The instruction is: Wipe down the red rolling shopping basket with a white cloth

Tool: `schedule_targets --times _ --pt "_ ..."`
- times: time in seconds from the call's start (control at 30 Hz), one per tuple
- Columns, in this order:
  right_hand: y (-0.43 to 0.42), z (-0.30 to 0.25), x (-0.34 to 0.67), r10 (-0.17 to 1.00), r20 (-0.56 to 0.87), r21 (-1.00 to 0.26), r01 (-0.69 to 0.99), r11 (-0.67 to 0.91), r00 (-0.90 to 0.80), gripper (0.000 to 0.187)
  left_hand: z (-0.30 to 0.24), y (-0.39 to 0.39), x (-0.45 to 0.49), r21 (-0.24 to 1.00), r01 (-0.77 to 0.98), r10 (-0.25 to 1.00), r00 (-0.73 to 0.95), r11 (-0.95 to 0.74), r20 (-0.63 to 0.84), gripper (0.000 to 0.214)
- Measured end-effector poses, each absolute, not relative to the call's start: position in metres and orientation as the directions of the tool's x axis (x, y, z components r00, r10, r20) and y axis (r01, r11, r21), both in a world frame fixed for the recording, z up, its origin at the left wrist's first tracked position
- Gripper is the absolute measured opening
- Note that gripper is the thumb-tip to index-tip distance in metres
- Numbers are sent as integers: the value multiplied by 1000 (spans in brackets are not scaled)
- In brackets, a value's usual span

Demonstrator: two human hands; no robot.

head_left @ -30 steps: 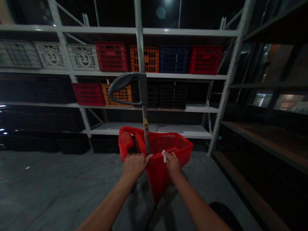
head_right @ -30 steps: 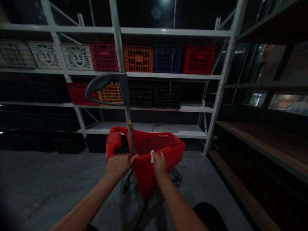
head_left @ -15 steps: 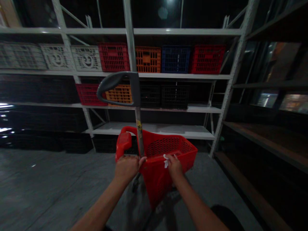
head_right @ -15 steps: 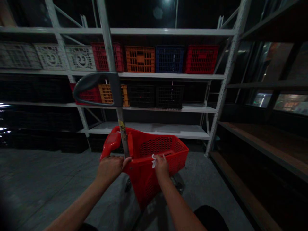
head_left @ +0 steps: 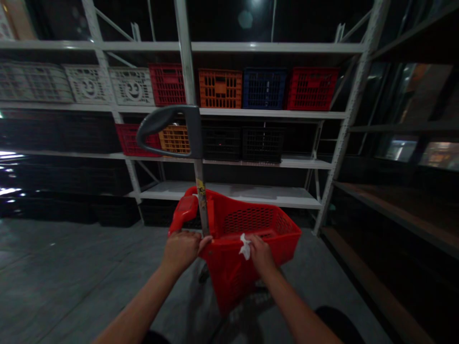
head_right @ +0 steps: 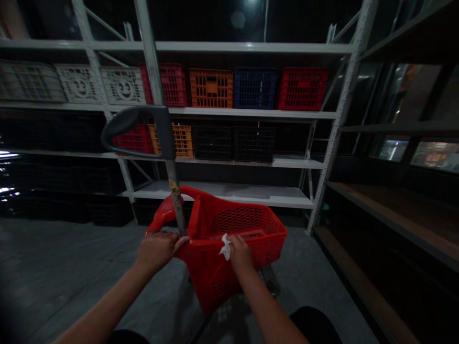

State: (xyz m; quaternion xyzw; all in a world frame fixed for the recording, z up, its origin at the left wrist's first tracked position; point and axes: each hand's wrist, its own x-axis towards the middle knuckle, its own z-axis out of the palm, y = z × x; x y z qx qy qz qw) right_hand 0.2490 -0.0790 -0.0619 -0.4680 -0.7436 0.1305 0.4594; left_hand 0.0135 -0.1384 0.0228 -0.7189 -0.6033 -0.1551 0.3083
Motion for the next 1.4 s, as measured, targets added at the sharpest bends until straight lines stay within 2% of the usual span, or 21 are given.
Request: schedule_targets --times 0.07,0.13,0.27,0.37,0.43,0.5,0.6,0.7,0.8,0.93,1.03,1.1,1.2,1.23,1.4 --pt "-70 -58 258 854 505 -638 611 469 -127 22 23 -140 10 -254 962 763 237 -99 602 56" --pt "-63 -47 256 865 488 -690 557 462 -114 19 23 -140 8 -250 962 755 246 -112 608 56" --pt "-53 -14 227 827 556 -791 253 557 -85 16 24 -139 4 -251 957 753 273 -146 599 54" --pt "-49 8 194 786 613 -782 82 618 -85 17 24 -139 0 -272 950 755 290 -152 588 54" --pt "-44 15 170 749 651 -751 40 660 -125 20 24 -139 -4 -285 945 754 303 -159 583 52" --pt "-37 16 149 737 646 -742 65 668 -197 22 23 -138 -8 -293 941 755 314 -169 575 51" --pt "-27 11 132 760 523 -735 248 631 -385 25 24 -138 -15 -288 940 762 319 -180 564 51" --pt "-25 9 134 723 421 -568 462 681 -548 19 29 -141 -19 -252 945 785 317 -211 533 50" --pt "-25 14 138 679 439 -408 542 735 -589 27 36 -150 -15 -226 955 784 286 -190 550 46" --pt "-19 22 130 749 297 -460 598 656 -592 19 36 -158 -4 -178 978 725 199 -106 659 42" --pt "-19 24 123 761 288 -466 609 642 -581 15 27 -152 -2 -174 984 741 147 -41 656 46" --pt "-23 22 122 690 313 -447 540 713 -652 13 22 -146 -5 -205 979 737 149 -14 659 46" --pt "-24 16 124 513 350 -415 362 835 -784 11 16 -139 -11 -239 970 704 191 -31 684 42" --pt "-21 15 125 497 370 -409 343 846 -785 12 15 -138 -12 -241 970 692 198 -35 694 41" --pt "3 18 120 691 434 -431 540 723 -578 13 16 -139 -12 -251 968 686 196 -20 701 45"
